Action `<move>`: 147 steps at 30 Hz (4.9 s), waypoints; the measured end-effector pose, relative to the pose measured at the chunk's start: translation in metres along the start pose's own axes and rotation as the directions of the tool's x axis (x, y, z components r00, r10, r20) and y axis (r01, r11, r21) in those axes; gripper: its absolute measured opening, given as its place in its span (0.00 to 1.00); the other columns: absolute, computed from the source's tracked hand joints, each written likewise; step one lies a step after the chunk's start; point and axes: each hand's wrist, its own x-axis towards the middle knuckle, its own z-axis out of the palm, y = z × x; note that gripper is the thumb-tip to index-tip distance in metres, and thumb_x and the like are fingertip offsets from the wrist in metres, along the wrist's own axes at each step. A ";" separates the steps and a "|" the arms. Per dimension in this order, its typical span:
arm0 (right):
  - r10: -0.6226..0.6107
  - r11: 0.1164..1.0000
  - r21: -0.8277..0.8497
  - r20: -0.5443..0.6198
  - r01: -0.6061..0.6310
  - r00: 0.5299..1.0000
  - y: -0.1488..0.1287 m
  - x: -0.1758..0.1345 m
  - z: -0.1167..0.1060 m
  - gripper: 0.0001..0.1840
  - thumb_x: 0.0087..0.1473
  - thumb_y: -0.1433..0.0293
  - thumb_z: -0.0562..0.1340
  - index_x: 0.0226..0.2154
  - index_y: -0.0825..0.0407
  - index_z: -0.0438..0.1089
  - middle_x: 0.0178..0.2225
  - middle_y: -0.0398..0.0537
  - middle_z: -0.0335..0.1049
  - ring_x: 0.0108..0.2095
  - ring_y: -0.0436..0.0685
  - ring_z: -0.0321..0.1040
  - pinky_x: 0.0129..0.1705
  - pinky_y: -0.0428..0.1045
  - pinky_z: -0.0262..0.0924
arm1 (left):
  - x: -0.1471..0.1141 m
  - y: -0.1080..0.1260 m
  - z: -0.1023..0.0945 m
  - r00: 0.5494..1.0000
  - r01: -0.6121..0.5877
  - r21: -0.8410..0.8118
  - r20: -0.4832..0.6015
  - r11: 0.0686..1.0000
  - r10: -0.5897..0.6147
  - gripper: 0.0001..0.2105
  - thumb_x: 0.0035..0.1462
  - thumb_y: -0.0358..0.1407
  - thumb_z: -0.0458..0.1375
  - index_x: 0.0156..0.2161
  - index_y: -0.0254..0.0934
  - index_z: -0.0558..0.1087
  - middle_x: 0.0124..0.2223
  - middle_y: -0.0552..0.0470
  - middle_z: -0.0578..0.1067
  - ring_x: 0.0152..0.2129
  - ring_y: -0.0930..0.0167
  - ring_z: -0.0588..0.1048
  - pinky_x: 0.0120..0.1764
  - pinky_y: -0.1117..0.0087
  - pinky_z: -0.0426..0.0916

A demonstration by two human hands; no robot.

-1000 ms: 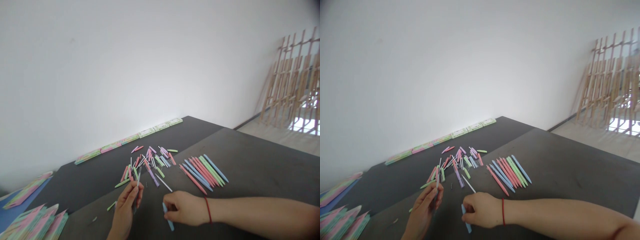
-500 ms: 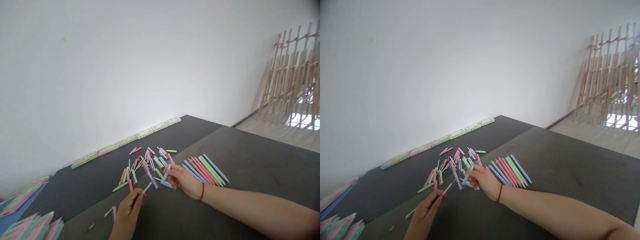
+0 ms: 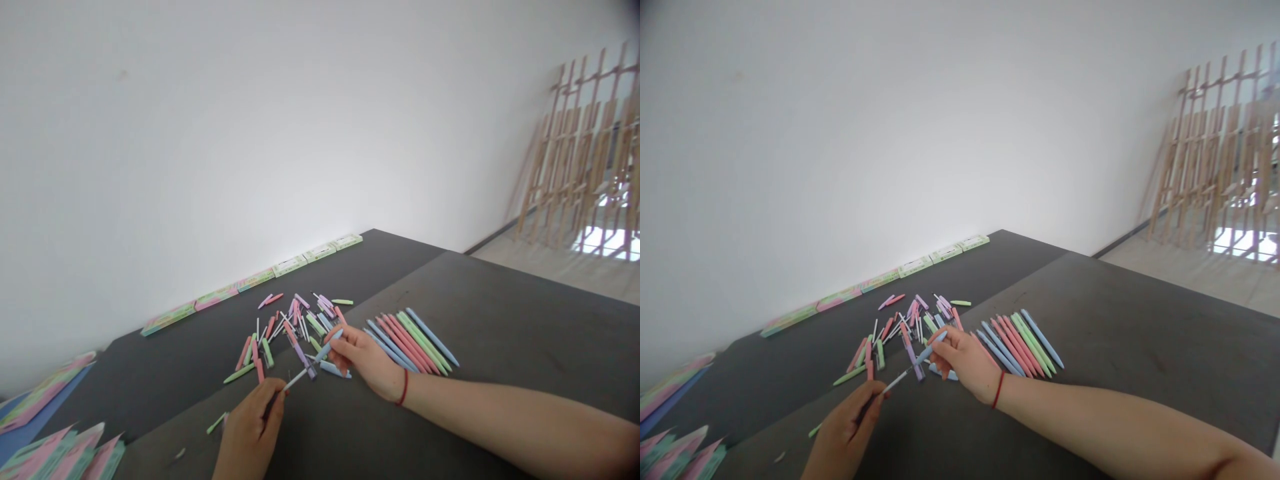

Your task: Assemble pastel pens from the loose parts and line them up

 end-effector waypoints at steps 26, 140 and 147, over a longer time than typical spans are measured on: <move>0.172 0.861 -0.504 0.173 -0.063 0.970 0.011 -0.019 0.006 0.06 0.49 0.68 0.60 0.29 0.55 0.68 0.23 0.43 0.69 0.21 0.46 0.62 0.20 0.41 0.55 | -0.001 0.024 0.004 0.990 -0.068 0.131 0.131 0.989 0.050 0.05 0.60 0.34 0.46 0.35 0.41 0.64 0.32 0.54 0.74 0.29 0.69 0.73 0.34 0.70 0.62; 0.286 0.958 -0.057 0.122 -0.281 0.950 0.027 -0.011 0.008 0.22 0.47 0.53 0.61 0.31 0.57 0.66 0.24 0.44 0.67 0.23 0.47 0.66 0.20 0.41 0.58 | 0.001 0.023 -0.006 0.842 0.347 -0.130 0.479 0.929 -0.248 0.08 0.50 0.28 0.43 0.37 0.40 0.57 0.26 0.56 0.73 0.21 0.72 0.67 0.25 0.73 0.59; 0.282 0.959 -0.053 0.162 -0.277 0.946 0.033 -0.006 0.008 0.20 0.51 0.54 0.56 0.34 0.56 0.64 0.29 0.48 0.69 0.26 0.51 0.70 0.21 0.41 0.59 | 0.004 0.042 -0.021 0.898 0.116 0.399 0.349 0.910 -0.268 0.08 0.53 0.29 0.47 0.34 0.39 0.67 0.38 0.49 0.75 0.37 0.64 0.73 0.37 0.67 0.61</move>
